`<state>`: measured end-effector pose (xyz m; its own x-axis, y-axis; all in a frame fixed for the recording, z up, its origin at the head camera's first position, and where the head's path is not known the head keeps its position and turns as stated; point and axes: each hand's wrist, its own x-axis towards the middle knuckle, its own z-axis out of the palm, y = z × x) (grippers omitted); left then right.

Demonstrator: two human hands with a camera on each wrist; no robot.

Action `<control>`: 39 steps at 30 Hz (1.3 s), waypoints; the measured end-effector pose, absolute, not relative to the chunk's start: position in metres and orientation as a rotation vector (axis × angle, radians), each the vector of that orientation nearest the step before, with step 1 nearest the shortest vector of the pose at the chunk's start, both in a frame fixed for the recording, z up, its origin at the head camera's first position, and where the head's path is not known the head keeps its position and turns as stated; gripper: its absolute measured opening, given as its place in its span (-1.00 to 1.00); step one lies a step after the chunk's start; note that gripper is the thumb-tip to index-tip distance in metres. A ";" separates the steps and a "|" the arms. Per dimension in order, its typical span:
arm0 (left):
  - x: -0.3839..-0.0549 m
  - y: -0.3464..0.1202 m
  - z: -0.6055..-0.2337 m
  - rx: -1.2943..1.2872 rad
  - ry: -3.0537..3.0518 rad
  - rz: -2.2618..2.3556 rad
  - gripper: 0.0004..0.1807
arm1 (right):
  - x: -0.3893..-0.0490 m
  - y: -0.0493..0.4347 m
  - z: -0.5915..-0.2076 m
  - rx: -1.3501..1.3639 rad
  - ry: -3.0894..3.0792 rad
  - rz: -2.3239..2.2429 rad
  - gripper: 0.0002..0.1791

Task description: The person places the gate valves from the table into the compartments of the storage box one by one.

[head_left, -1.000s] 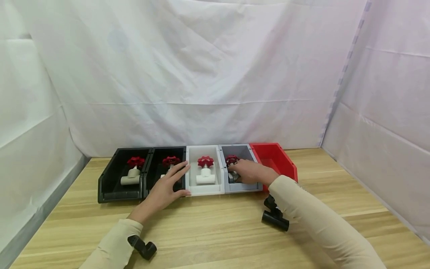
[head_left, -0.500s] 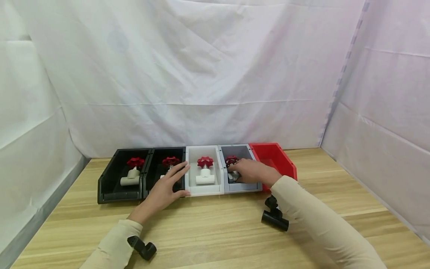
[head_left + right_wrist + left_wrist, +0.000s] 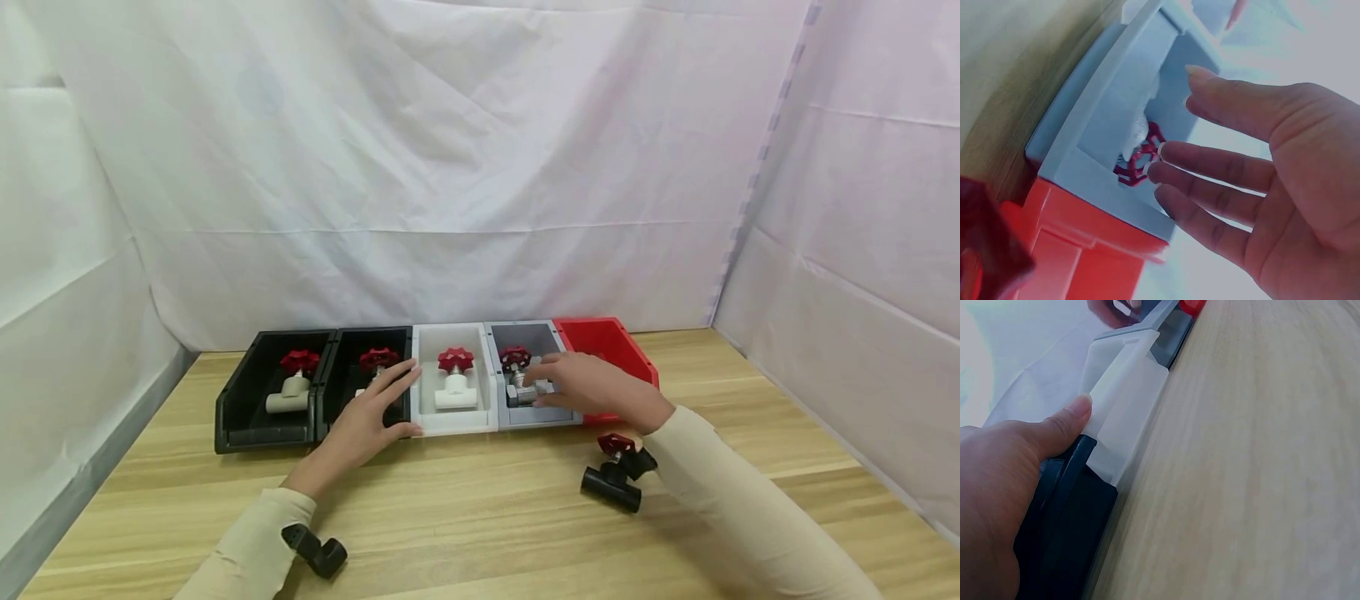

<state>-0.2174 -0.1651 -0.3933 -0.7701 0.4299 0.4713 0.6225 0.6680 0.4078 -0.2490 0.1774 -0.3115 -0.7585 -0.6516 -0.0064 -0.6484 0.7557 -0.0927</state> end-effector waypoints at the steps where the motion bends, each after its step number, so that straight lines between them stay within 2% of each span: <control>1: -0.218 -0.165 -0.393 -0.835 -2.551 -0.802 -0.04 | -0.245 0.180 -0.311 -1.098 2.917 -0.138 -0.50; 9: -0.219 -0.166 -0.393 -0.827 -2.548 -0.806 -0.04 | -0.212 0.195 -0.305 -1.264 2.953 -0.125 -0.63; 20: -0.219 -0.166 -0.395 -0.832 -2.547 -0.801 -0.04 | -0.181 0.211 -0.318 -1.083 2.937 -0.117 -0.66; 30: -0.218 -0.167 -0.395 -0.831 -2.542 -0.808 -0.05 | -0.169 0.228 -0.336 -1.039 2.862 -0.170 -0.53; 39: -0.218 -0.166 -0.395 -0.835 -2.541 -0.819 -0.06 | -0.170 0.235 -0.341 -1.056 2.838 -0.262 -0.67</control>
